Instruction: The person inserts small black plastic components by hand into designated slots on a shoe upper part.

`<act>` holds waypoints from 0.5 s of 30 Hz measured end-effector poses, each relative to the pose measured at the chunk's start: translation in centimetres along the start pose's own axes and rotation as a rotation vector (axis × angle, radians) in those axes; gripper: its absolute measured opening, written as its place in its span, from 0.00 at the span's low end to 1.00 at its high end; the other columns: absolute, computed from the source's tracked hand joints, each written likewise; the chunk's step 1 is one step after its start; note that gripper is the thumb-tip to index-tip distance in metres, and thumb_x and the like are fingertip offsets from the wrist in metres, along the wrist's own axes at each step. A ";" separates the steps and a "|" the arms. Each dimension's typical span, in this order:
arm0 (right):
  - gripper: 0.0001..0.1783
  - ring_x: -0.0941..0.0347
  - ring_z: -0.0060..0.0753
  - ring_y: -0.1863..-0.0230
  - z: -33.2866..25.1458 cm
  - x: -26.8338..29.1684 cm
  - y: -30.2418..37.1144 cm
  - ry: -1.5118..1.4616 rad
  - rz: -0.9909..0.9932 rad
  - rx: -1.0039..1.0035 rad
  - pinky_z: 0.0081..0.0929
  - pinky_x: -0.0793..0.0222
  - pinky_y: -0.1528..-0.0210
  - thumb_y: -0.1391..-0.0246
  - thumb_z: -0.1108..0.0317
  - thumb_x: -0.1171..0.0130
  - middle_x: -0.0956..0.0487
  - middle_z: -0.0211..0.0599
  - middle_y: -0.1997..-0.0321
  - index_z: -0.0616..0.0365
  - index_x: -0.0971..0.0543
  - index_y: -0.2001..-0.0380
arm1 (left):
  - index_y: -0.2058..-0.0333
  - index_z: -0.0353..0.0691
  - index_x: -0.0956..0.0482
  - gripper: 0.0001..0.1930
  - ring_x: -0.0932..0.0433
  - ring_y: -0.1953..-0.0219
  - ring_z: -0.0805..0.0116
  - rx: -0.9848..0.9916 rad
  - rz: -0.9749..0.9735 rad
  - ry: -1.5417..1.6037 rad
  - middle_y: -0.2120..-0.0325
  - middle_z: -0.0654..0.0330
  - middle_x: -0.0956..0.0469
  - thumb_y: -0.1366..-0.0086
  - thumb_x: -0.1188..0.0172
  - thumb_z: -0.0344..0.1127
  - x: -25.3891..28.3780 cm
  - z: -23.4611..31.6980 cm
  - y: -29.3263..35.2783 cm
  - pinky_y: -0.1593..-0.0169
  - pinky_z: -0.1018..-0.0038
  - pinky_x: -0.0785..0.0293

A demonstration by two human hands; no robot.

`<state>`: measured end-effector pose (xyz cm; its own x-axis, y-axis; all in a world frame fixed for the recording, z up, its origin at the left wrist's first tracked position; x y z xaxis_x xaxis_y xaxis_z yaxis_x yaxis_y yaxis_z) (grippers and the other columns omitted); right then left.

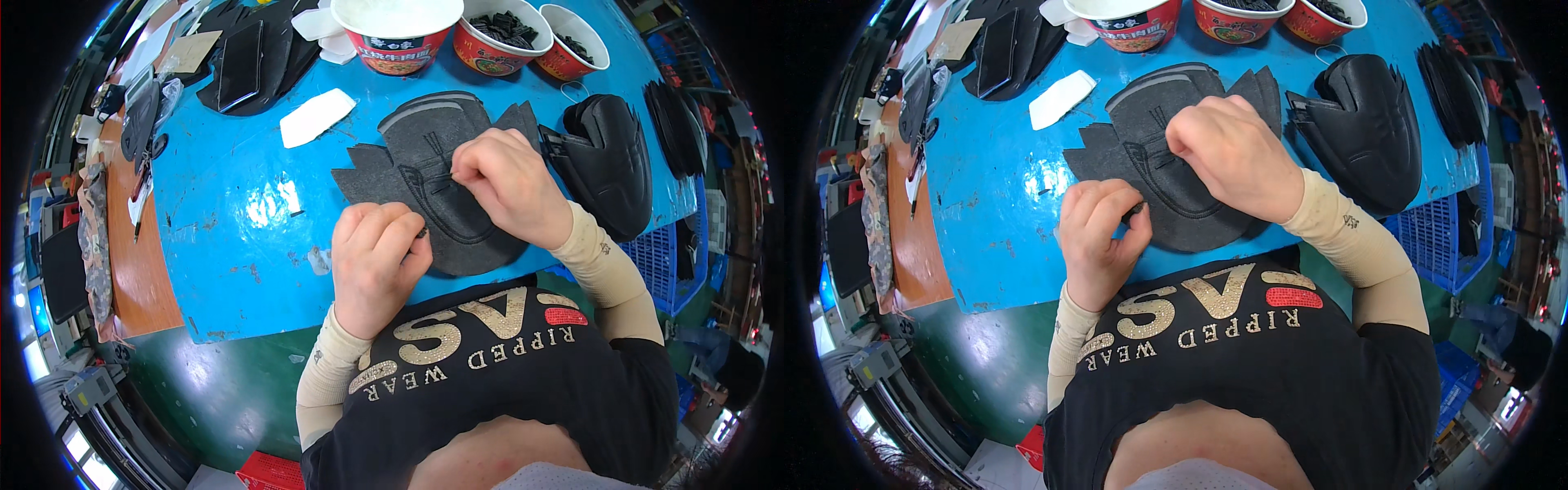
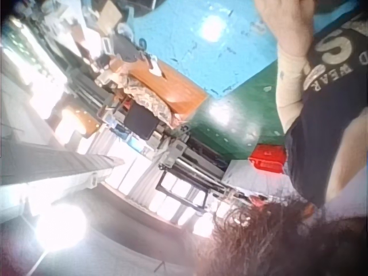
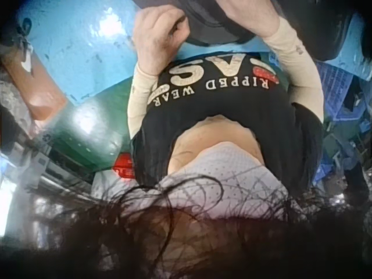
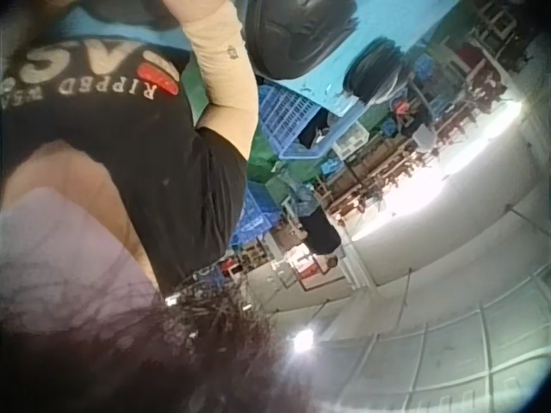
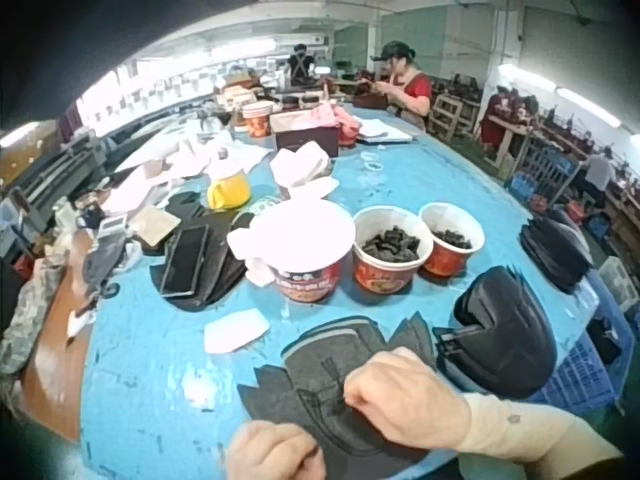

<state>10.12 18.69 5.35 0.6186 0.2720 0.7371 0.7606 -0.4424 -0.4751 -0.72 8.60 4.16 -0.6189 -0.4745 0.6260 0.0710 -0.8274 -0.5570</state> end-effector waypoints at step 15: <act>0.08 0.28 0.36 0.65 -1.6 -2.0 -0.6 0.177 -0.063 0.088 0.33 0.35 0.62 0.53 0.75 0.43 0.25 0.30 0.71 0.54 0.28 0.68 | 0.61 0.35 0.19 0.16 0.25 0.66 0.58 0.037 -0.146 -0.141 0.70 0.58 0.23 0.53 0.36 0.22 -0.9 0.7 -1.6 0.62 0.68 0.28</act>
<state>8.09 17.05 5.00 0.5305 0.1389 0.8362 0.8161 -0.3503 -0.4595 0.34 10.11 4.85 -0.5090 -0.3836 0.7706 0.0183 -0.8998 -0.4359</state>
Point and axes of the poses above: each hand's wrist, its own y-axis away from the middle knuckle, its own x-axis out of the back of the hand, z = x × y, the point moved 9 cm from there along -y, towards the middle knuckle
